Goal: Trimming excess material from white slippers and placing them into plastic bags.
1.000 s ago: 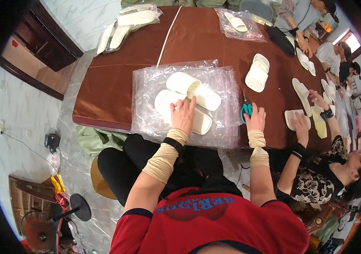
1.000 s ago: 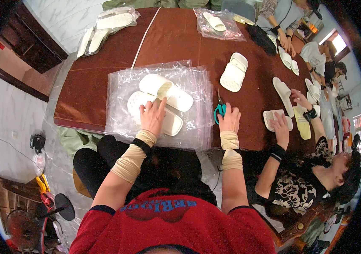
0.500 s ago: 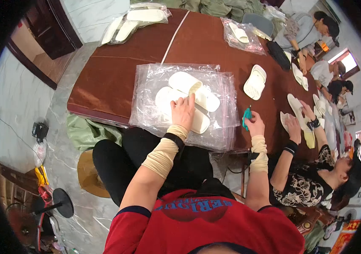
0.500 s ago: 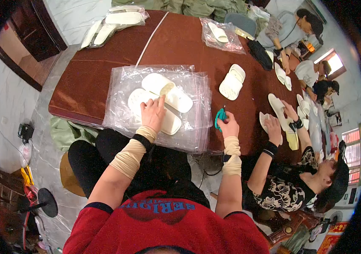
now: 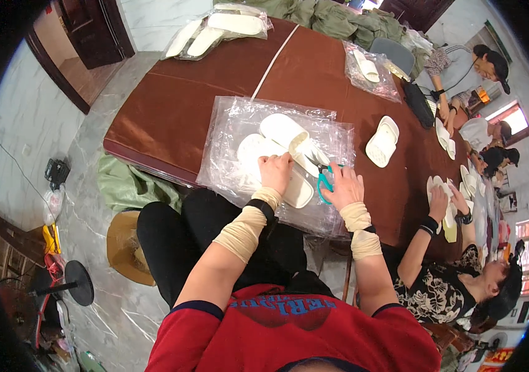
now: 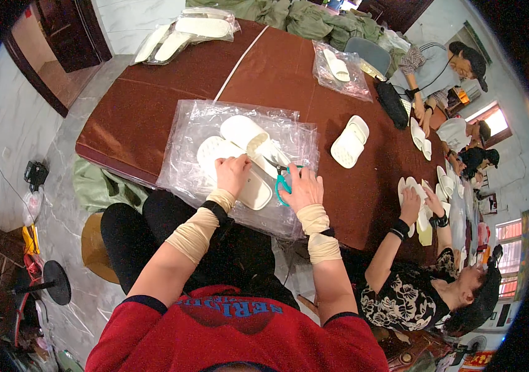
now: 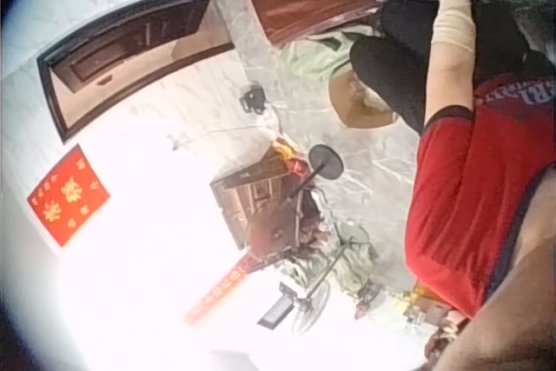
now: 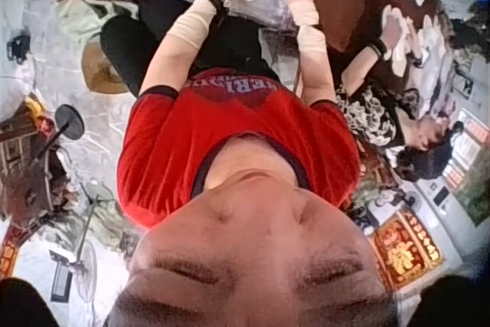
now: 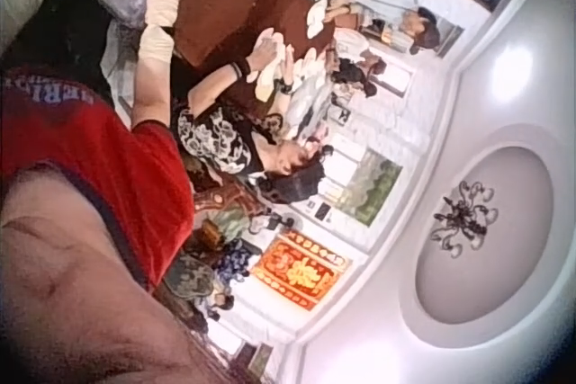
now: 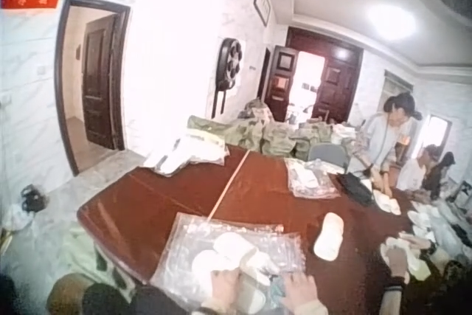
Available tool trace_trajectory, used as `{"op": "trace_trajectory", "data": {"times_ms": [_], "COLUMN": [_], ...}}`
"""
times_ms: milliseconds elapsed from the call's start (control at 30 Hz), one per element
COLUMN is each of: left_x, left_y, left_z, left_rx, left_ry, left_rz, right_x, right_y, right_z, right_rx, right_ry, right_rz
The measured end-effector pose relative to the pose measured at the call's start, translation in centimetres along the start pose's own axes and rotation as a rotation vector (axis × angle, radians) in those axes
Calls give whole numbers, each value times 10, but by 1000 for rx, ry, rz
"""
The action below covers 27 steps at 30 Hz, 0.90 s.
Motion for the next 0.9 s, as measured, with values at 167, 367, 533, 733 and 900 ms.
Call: {"op": "trace_trajectory", "data": {"times_ms": [167,367,533,733,900], "left_x": [-1,0,-2,7,36], "left_y": [-7,-12,-20,-67,-119], "left_z": [-3,-3,-6,23,50], "left_rx": [185,271,319,277,773], "left_ry": [-76,-56,-71,120,47], "left_rz": [26,44,54,-39,-253], "right_x": [-5,-12,-7,32,59], "right_y": [0,-7,-6,21,49], "right_z": [-15,-24,-10,77,116], "right_rx": [16,-59,-225,-203,-216], "right_ry": [-94,-96,187,433,384], "right_rz": [62,123,51,164,-60]}}
Point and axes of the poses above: each hand's wrist, its own x-axis away from the middle knuckle, its own y-axis out of the palm, z = x × y, the point moved 4 cm from there along -x, towards the middle knuckle, and after that the axes turned 9 degrees about z, right-handed, at the moved point
